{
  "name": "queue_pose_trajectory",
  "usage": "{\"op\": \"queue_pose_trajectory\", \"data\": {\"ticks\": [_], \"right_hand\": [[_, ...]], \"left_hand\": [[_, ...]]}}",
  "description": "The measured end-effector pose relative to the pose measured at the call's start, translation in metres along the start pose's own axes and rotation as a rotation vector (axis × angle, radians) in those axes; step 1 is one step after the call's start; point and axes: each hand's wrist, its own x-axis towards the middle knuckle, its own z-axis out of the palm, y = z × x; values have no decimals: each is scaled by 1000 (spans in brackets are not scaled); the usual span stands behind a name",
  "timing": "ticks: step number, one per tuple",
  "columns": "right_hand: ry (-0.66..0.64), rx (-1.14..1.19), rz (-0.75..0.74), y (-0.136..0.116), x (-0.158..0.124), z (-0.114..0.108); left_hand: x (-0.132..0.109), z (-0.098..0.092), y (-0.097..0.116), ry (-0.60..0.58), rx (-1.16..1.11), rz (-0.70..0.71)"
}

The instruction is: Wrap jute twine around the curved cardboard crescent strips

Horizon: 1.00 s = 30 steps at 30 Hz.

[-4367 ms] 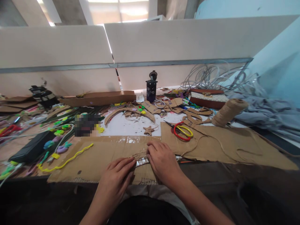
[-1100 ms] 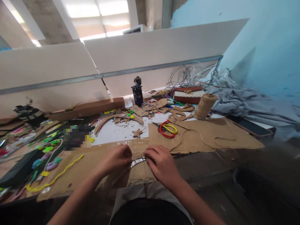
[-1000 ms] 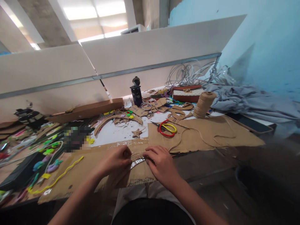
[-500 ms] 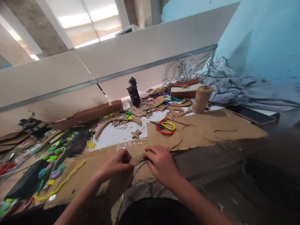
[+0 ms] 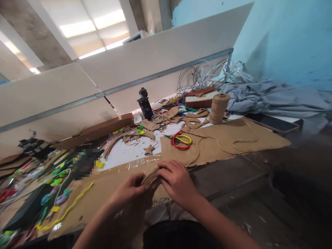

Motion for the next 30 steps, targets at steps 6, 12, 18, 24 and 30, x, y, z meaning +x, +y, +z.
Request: {"op": "queue_pose_trajectory", "data": {"ticks": [6,12,18,24,30], "right_hand": [[220,76,77,-13,-3,-15],[-43,377,330,-32,-7,-24],[-165,801,552,-35,-9,-16],[-83,1136,680,-33,-6,-10],[-10,1119,700,-34,0,-15]], "left_hand": [[-11,2,-5,61,-243,44],[-23,9,-1,58,-324,106],[-29,16,-4,48,-317,165],[-29,22,-4,108,-195,181],[-33,26,5,111,-122,138]]}}
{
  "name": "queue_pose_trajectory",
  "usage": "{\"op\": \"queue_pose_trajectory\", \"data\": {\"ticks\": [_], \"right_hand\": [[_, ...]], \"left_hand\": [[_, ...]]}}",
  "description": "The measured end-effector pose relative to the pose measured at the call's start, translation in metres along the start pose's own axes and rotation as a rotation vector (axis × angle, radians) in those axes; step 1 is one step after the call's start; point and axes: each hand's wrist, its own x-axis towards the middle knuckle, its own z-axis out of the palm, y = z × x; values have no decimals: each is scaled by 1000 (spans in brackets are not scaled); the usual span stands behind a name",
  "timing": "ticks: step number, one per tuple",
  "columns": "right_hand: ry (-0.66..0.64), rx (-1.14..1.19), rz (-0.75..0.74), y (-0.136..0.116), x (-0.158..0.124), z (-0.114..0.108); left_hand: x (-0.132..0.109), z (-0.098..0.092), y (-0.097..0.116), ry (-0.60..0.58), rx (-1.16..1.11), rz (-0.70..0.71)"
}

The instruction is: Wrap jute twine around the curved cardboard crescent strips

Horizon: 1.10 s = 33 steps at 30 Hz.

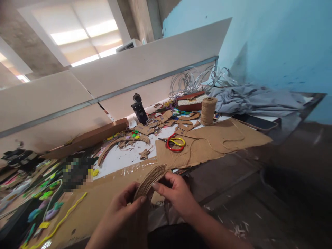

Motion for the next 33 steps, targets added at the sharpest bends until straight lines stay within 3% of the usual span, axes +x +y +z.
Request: {"op": "queue_pose_trajectory", "data": {"ticks": [16,25,33], "right_hand": [[-12,48,-19,4,1,1],[-3,54,-44,2,-1,-1],[-4,67,-51,-1,-1,2]], "left_hand": [[2,14,1,2,-33,-19],[2,10,-6,62,-11,5],[-1,9,-6,8,-23,-17]]}}
